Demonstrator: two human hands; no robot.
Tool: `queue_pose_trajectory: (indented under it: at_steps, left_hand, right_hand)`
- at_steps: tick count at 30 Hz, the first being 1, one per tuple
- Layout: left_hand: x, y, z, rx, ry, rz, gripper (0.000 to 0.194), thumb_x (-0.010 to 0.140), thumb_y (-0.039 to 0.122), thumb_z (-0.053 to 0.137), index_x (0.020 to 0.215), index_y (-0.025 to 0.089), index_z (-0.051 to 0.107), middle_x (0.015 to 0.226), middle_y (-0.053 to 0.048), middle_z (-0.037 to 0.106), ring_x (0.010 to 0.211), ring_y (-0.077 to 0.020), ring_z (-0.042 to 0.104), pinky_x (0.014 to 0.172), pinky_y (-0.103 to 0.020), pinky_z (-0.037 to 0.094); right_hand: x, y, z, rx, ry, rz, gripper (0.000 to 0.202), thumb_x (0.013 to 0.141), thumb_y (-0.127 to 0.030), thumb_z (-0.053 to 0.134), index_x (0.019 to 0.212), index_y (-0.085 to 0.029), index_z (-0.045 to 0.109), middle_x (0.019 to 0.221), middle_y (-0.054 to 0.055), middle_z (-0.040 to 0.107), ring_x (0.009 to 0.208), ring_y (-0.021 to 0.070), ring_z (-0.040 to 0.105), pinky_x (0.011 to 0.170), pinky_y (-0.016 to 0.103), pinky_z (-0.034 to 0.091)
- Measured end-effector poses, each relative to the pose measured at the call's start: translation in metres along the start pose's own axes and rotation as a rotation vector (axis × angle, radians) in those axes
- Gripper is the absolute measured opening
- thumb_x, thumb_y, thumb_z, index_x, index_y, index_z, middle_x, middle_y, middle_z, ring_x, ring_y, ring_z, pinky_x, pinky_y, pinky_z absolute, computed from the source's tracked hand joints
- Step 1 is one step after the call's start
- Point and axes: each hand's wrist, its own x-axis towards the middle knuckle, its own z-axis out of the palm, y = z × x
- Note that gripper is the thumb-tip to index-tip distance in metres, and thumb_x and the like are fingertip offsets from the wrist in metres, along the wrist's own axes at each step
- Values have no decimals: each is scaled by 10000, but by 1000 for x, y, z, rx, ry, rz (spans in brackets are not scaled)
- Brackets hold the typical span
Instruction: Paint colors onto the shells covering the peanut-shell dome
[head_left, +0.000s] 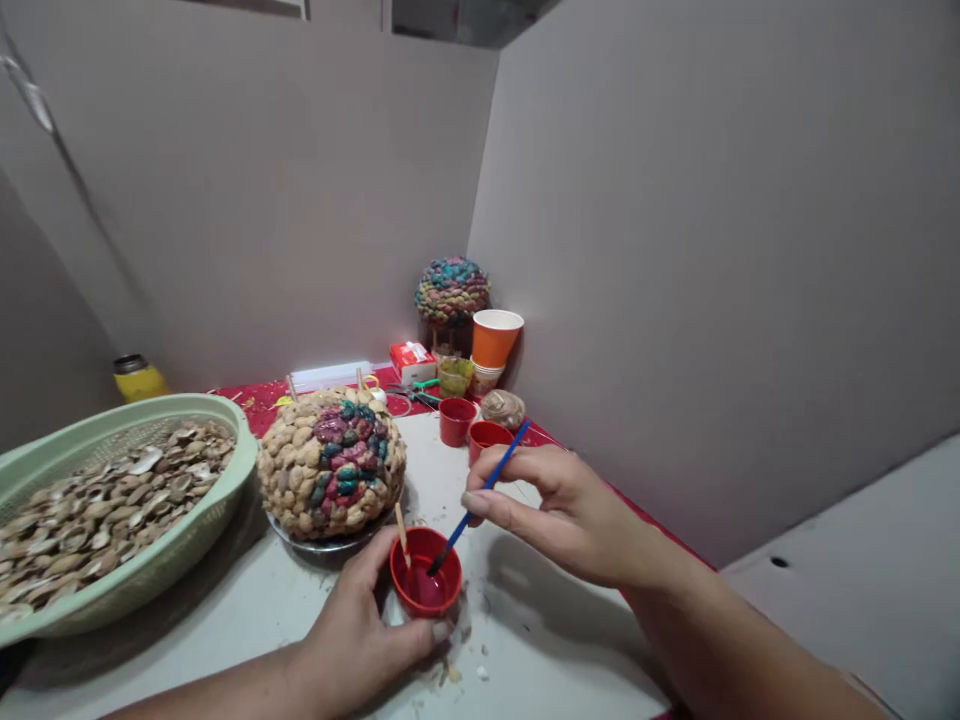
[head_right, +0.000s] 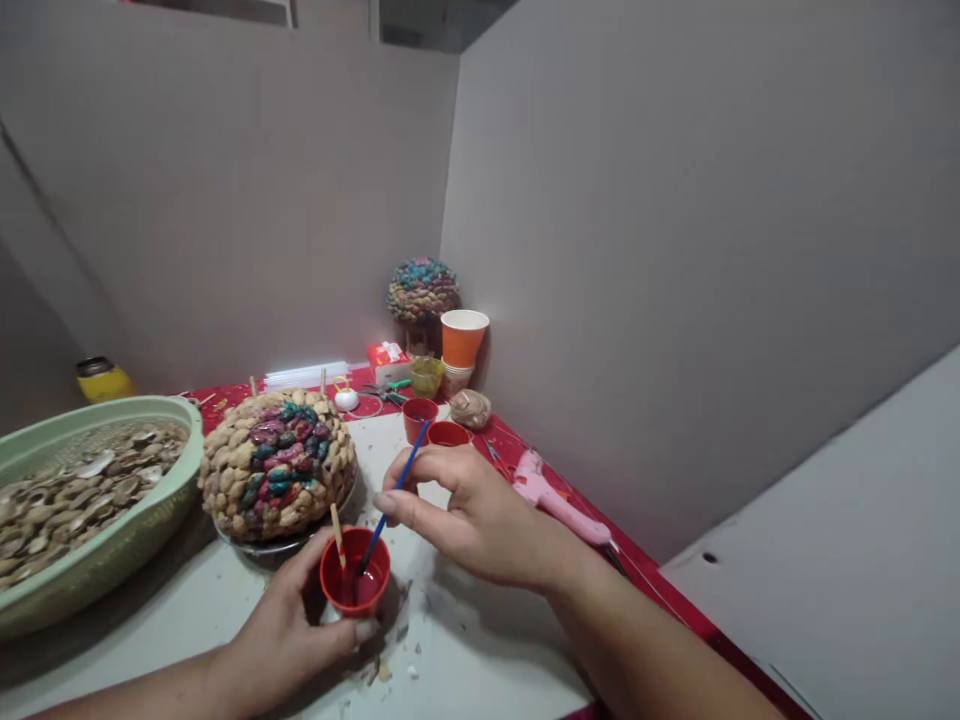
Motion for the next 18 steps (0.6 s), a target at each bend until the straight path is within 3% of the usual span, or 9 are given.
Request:
queue_pose_trajectory:
  at_steps: [7,18]
  left_hand:
    - [2,-11,1,-56,-25,33,430,672,236,741,1077,171,611,1002,-55,674,906,-206,607,838,-311,484]
    - [7,-23,0,2,-26,59,556,561,187,775,1096,162,624,982,-43,651,858,-186,570,787,-281,472]
  right_hand:
    - [-6,11,16,-4,-27,-29,165,931,-268,620,822,-160,680,764,41,713,714,133,643,696,216,503]
    - [-11,26,22,-140,-231,46,304,970,-375,552,776,-162,651,757,66,677,716,175,608,671,277,480]
